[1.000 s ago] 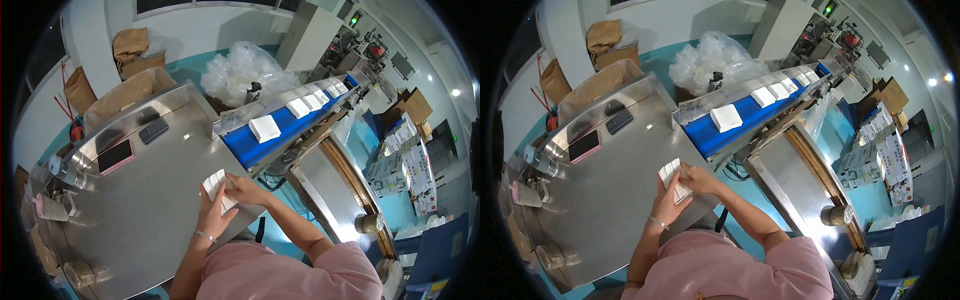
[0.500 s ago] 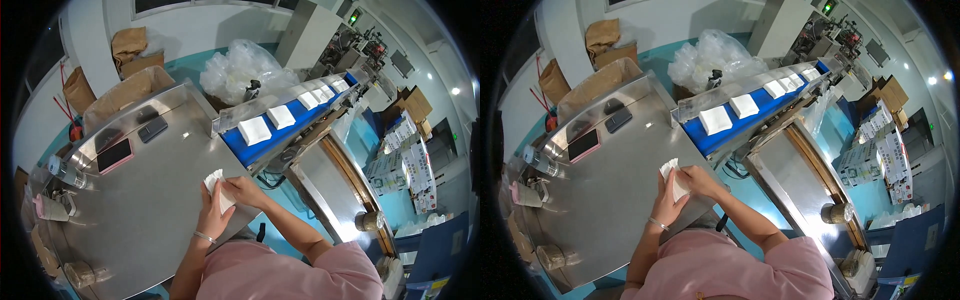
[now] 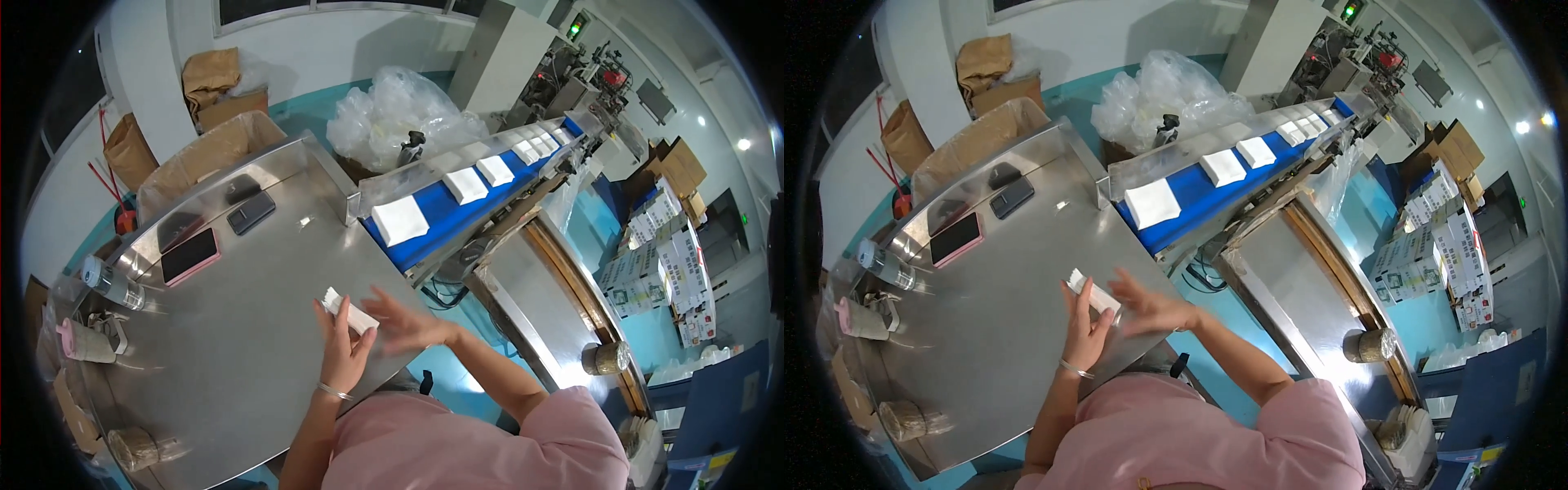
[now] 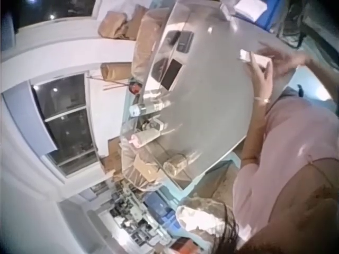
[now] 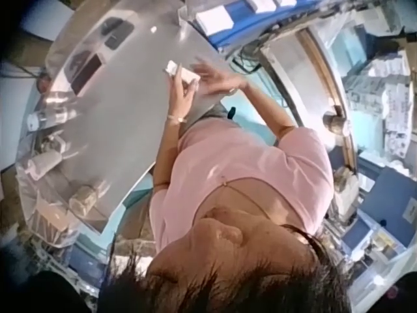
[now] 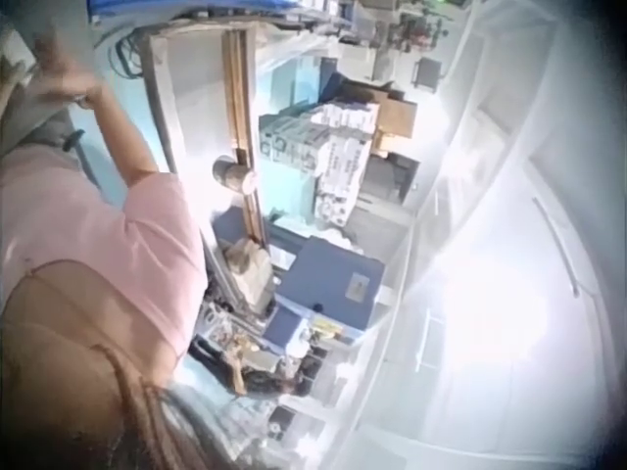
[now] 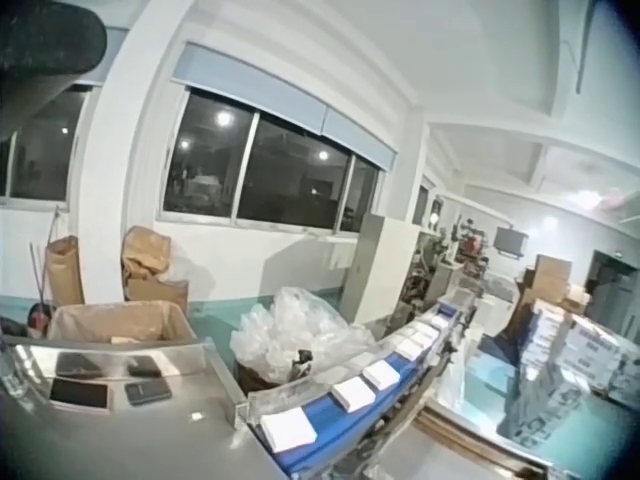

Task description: Operating an industrial paper machine to process and stack paper tissues for packaging.

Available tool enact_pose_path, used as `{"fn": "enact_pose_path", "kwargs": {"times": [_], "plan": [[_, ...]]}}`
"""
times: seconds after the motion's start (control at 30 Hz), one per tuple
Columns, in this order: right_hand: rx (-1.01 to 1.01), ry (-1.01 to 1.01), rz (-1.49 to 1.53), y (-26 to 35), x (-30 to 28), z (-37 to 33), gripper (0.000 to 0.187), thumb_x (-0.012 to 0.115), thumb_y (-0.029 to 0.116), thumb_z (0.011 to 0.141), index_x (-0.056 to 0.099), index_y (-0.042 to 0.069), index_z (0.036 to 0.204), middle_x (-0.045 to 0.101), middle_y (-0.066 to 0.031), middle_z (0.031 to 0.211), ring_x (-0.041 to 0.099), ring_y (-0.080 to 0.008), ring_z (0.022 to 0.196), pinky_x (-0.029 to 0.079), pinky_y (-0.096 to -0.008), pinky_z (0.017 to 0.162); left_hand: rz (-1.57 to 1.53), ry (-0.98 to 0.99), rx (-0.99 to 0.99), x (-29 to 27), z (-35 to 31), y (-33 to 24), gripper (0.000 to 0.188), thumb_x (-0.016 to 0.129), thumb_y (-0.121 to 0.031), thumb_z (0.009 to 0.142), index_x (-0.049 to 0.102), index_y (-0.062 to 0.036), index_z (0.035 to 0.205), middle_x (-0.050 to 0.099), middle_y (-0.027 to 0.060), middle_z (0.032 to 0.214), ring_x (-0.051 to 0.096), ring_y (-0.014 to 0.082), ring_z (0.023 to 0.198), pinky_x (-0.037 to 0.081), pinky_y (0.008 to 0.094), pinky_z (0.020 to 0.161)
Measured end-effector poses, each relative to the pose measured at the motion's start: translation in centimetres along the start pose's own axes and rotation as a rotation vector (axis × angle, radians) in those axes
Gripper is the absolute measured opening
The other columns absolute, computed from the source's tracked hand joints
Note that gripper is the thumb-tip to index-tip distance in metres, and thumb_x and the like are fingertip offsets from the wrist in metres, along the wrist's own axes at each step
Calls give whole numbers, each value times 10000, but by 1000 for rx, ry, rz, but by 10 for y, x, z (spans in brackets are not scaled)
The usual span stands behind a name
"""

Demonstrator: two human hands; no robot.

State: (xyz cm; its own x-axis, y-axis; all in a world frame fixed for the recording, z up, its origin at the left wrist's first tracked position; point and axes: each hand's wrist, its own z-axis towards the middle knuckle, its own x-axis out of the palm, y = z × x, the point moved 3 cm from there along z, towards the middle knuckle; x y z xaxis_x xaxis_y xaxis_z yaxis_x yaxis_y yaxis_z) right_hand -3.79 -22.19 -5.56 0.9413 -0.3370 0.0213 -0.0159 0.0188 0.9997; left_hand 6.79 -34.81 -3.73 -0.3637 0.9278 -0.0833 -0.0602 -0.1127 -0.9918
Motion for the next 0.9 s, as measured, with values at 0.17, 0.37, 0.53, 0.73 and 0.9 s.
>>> {"fn": "enact_pose_path", "kwargs": {"times": [0.17,0.37,0.53,0.73,0.9], "plan": [[-65,-349,-474,-11,25,2,634,614,15,736,341,46,1308,465,-136,1240,448,-254,1144,362,-345,933,26,55,56,15,2,6,727,596,-192,831,140,-63,1383,-62,231,1415,182,348,1290,335,396,972],[-128,-347,-44,-12,3,0,312,521,-69,747,559,-8,1051,582,-91,1089,538,-142,1001,409,-268,875,226,-131,197,-18,3,49,1092,741,-76,618,-33,-60,1388,49,146,1418,253,265,1256,269,385,1015],[-62,-335,186,-16,9,3,380,594,-46,729,502,35,1088,504,-80,1176,483,-171,1091,380,-305,921,-130,130,57,-1,7,49,977,603,77,623,26,-101,1391,308,132,1274,358,242,1181,302,351,993],[-148,-270,116,-4,10,4,449,572,-66,723,423,49,1132,482,-40,1125,482,-127,1039,388,-266,881,-164,115,52,-9,3,64,786,543,94,677,189,-84,1355,396,91,1151,436,192,1081,365,313,932],[175,-194,-63,26,0,-1,629,586,-33,740,309,40,1301,558,-56,953,536,-125,880,431,-261,782,-274,84,-79,-19,5,58,616,550,56,773,289,-62,1319,506,84,1057,520,144,937,425,247,838]]}}
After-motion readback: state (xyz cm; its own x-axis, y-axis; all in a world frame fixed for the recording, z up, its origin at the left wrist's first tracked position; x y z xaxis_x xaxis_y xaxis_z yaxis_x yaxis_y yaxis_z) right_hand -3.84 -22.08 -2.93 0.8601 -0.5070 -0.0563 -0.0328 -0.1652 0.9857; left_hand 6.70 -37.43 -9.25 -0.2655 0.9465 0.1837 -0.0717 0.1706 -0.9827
